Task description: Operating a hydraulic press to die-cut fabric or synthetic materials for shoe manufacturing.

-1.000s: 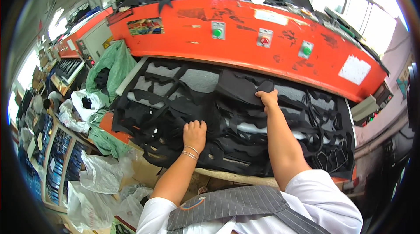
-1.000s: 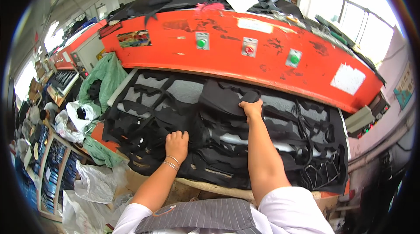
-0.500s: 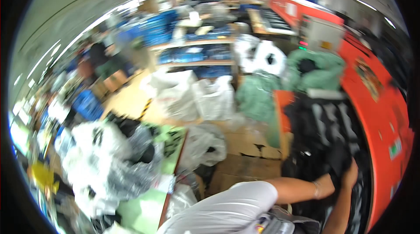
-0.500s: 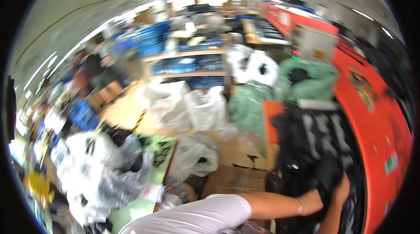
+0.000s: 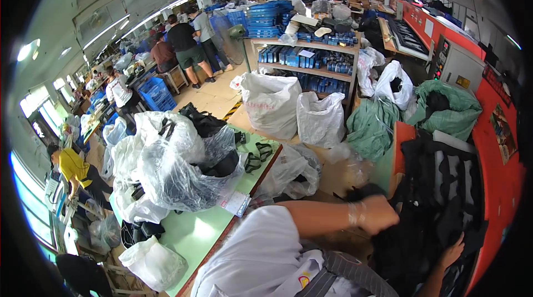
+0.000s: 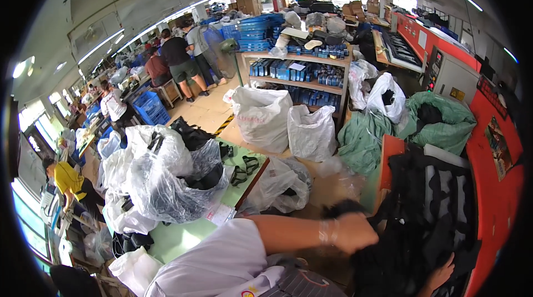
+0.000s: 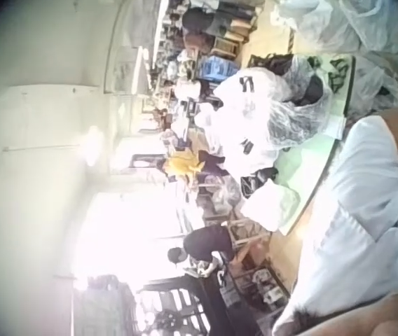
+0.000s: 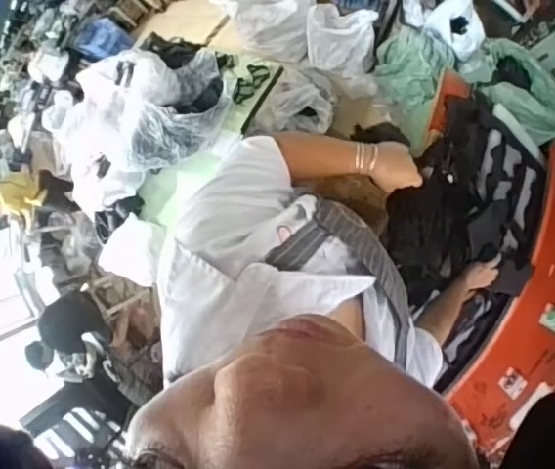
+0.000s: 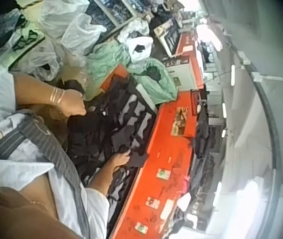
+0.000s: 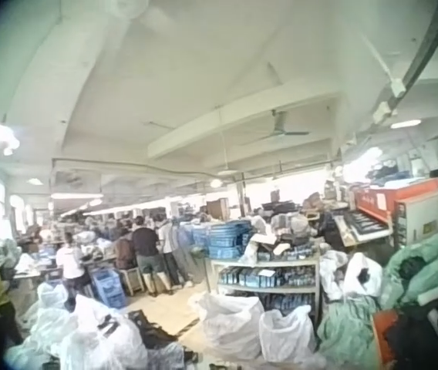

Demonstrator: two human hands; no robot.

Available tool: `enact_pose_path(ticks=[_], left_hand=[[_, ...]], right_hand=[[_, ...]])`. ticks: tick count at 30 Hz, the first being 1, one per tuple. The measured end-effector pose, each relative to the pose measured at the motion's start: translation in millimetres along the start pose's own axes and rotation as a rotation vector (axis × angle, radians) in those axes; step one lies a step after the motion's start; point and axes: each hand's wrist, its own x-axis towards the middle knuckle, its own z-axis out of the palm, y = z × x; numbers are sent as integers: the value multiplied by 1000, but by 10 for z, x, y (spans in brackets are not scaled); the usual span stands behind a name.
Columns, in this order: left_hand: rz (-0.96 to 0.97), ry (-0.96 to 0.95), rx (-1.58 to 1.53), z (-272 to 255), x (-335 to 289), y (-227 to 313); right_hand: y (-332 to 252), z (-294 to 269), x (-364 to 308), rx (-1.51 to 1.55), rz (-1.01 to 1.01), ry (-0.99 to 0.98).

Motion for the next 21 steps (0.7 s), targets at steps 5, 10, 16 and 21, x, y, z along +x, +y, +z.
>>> enact_pose_path(ticks=[5,10,16,21], left_hand=[[-589,400,210,-241,-1542,-807],[-664,160,177,11,-2116,-531],[-176,364,-126,343,-1602,-207],[-68,548,-228,258,-1481,-290]], right_hand=[[-19,-45,101,-45,-6,8],[-705,-476,626,294,17,160],[-2909,-1901,283,539,-592,37],[-3783,-2570,-152,973,-930,-549]])
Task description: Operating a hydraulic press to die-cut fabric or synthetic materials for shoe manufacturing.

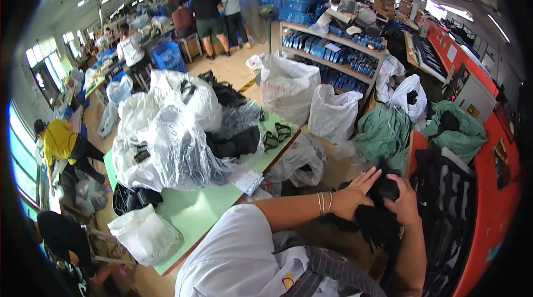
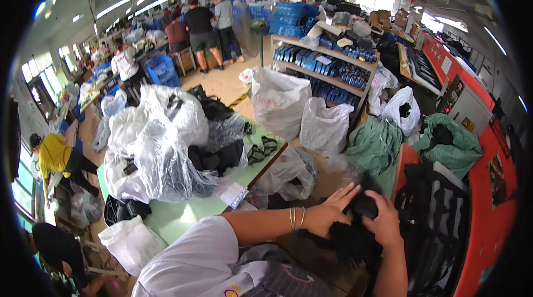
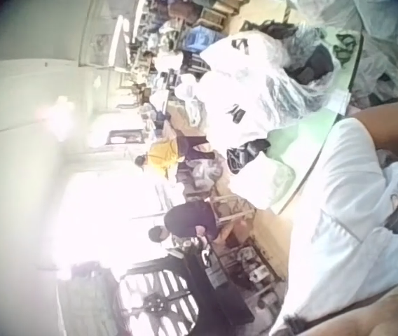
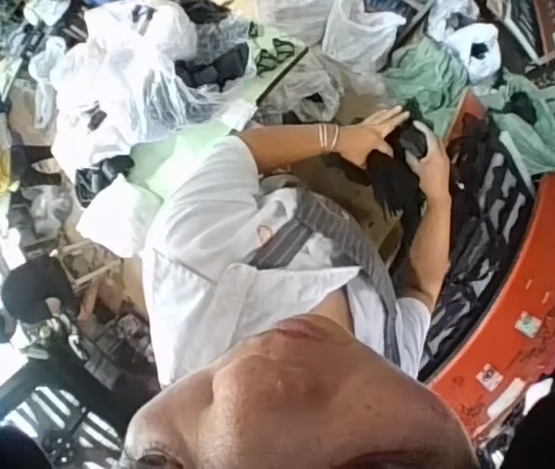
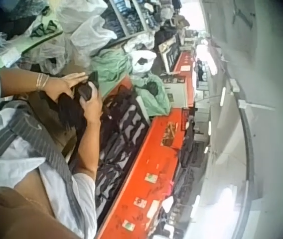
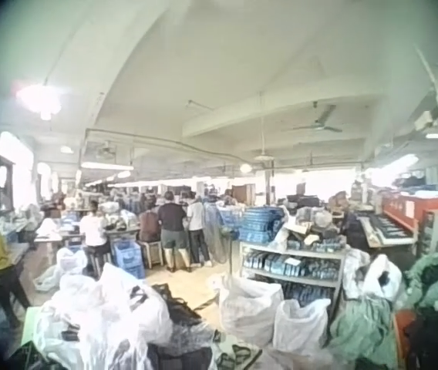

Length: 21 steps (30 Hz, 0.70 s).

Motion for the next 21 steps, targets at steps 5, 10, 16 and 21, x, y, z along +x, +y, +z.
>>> enact_pose_path(ticks=[5,10,16,21], left_hand=[[31,15,-109,-324,-60,-274],[-113,223,-159,-755,-429,-578],[-469,923,-870,-2166,-1043,-913],[-470,1607,-1057,-2391,-2506,-1051]], right_hand=[[-241,148,494,433,61,-234],[-476,520,1387,481,-19,-393],[-976,1113,2634,1120,10,-49],[-1014,1799,2828,1086,80,-250]])
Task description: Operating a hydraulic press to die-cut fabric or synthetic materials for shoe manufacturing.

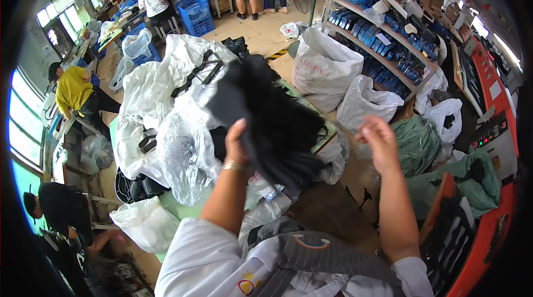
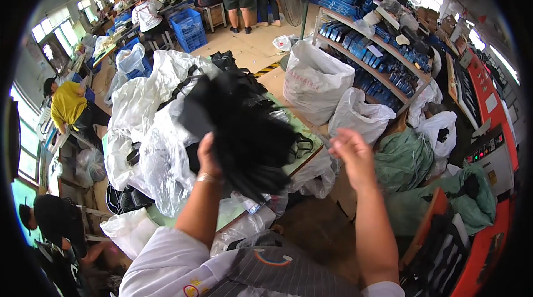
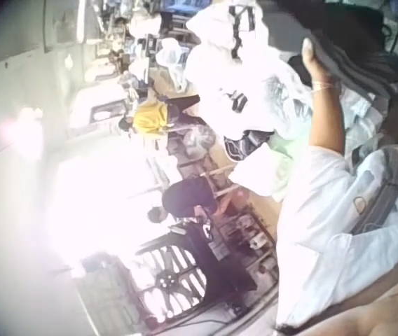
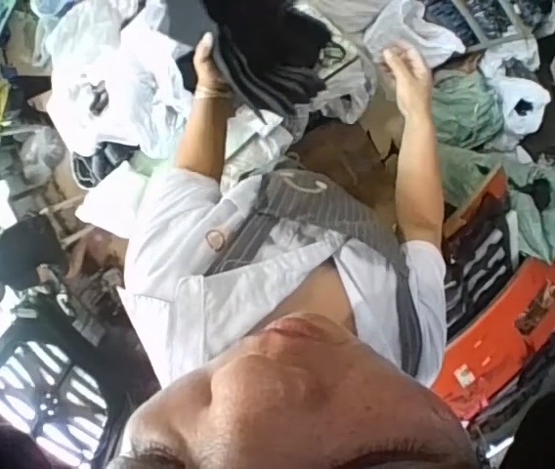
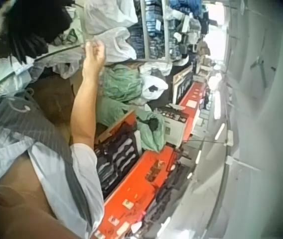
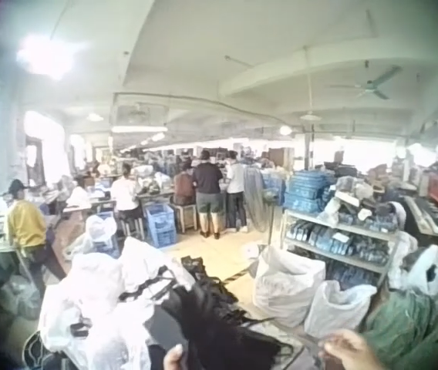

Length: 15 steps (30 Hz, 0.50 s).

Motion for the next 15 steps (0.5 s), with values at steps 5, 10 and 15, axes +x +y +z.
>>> enact_pose_path(ticks=[5,10,15], left_hand=[[147,333,8,-1231,-493,239],[-14,1722,609,-1938,-583,-110],[-398,1644,760,-1538,-246,-634]], right_hand=[[784,125,-207,-43,337,-167],[1230,70,-564,-99,484,-87],[1438,-255,-1158,-45,551,118]])
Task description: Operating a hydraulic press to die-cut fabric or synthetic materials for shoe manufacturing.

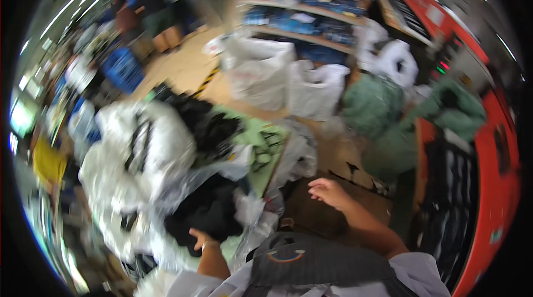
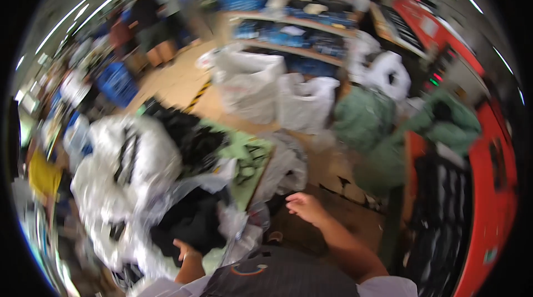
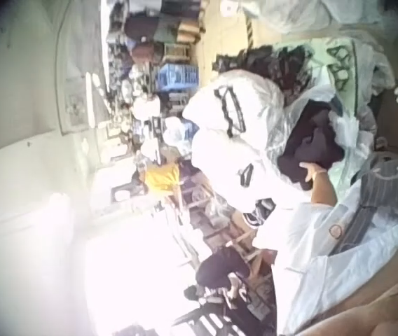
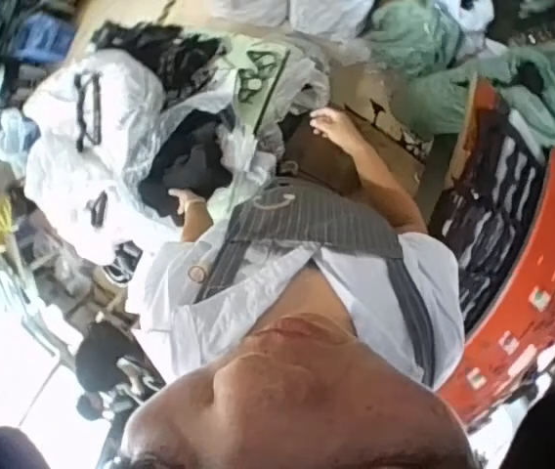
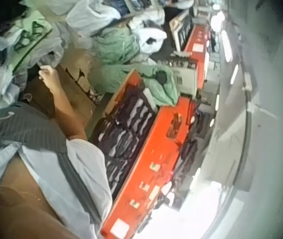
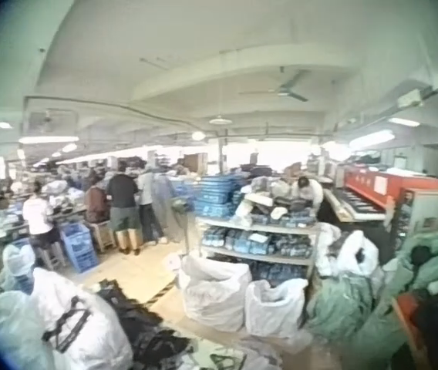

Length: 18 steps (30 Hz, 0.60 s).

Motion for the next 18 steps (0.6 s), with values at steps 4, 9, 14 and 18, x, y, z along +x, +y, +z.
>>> enact_pose_path(ticks=[4,9,14,18], left_hand=[[514,-349,359,556,-1415,-119],[1240,-1025,825,547,-3214,-1466],[1656,-1542,901,-321,-3659,-2736],[1844,-1729,789,-798,-3506,-3036]], right_hand=[[286,-111,-307,39,-85,143],[570,-266,-947,-283,-313,552],[672,-120,-2332,61,-137,789],[636,210,-3591,66,-258,919]])
